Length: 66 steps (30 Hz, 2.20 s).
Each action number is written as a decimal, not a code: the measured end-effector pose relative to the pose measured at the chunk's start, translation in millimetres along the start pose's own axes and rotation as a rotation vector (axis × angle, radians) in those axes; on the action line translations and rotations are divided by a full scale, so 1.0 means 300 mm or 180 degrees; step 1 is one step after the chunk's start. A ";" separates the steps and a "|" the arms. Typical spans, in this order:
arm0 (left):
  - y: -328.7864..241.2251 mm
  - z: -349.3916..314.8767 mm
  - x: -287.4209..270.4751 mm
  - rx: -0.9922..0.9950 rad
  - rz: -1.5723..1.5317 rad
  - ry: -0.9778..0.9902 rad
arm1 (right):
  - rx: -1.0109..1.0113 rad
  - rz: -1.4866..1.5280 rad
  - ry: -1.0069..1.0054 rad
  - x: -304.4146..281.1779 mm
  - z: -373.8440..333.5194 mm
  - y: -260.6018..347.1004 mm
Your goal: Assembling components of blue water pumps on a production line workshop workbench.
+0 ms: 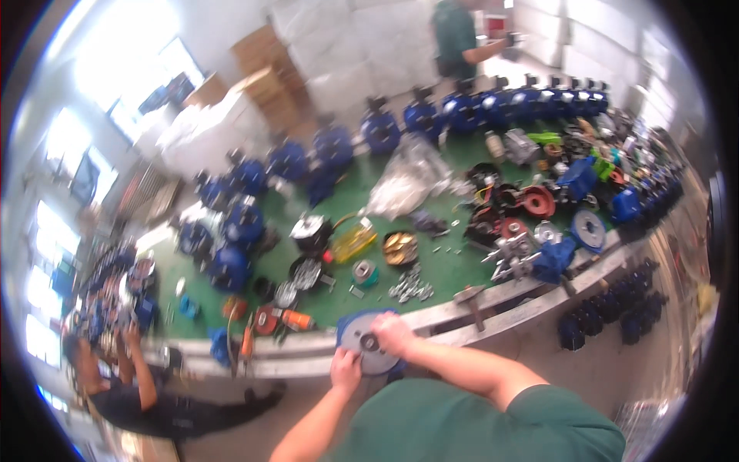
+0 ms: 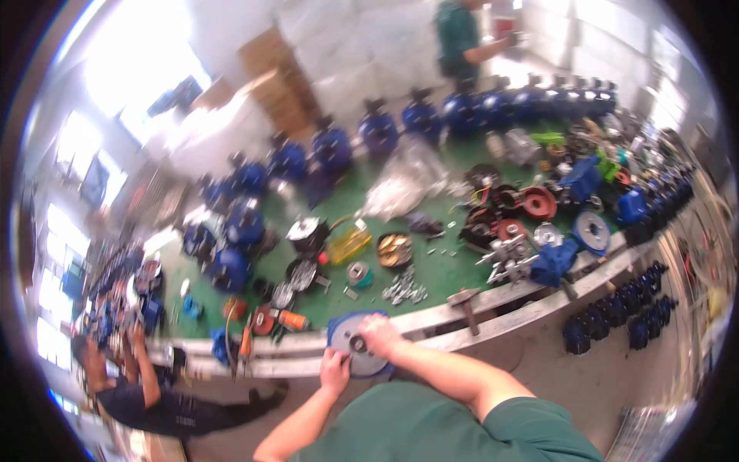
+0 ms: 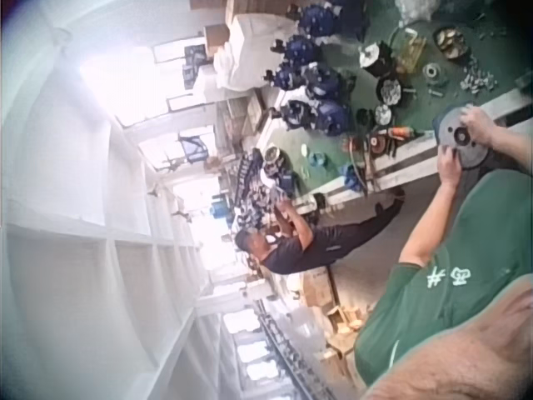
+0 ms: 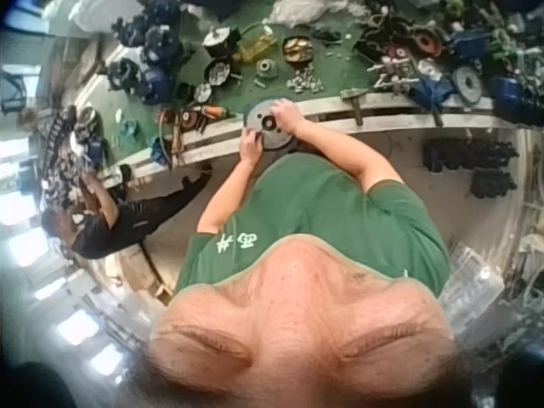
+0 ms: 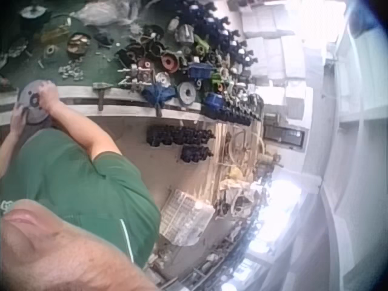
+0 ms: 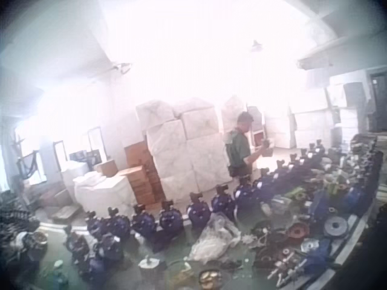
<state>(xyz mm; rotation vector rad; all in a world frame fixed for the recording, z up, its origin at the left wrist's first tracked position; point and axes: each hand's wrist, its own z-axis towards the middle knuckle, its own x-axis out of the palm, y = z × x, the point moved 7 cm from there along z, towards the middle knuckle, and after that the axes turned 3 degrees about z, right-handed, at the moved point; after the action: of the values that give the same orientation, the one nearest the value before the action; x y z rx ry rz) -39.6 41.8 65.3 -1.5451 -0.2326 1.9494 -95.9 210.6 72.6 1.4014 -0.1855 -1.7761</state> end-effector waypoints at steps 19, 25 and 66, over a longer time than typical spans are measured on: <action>0.051 0.074 -0.001 0.0786 -0.0178 0.0127 | 0.0726 -0.0311 -0.0347 0.019 0.030 -0.002; 0.055 0.121 -0.006 0.1899 -0.0439 0.0475 | 0.0184 -0.0449 0.0515 -0.001 0.069 0.001; 0.090 0.545 0.008 -0.0211 -0.3457 0.1670 | 0.3211 0.4703 -0.1689 -0.017 0.011 0.039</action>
<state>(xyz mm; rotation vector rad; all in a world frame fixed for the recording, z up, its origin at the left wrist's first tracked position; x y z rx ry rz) -200.9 61.4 98.1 -1.4367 -0.7233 0.6847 -92.5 205.5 84.2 0.7624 -1.9962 -0.6189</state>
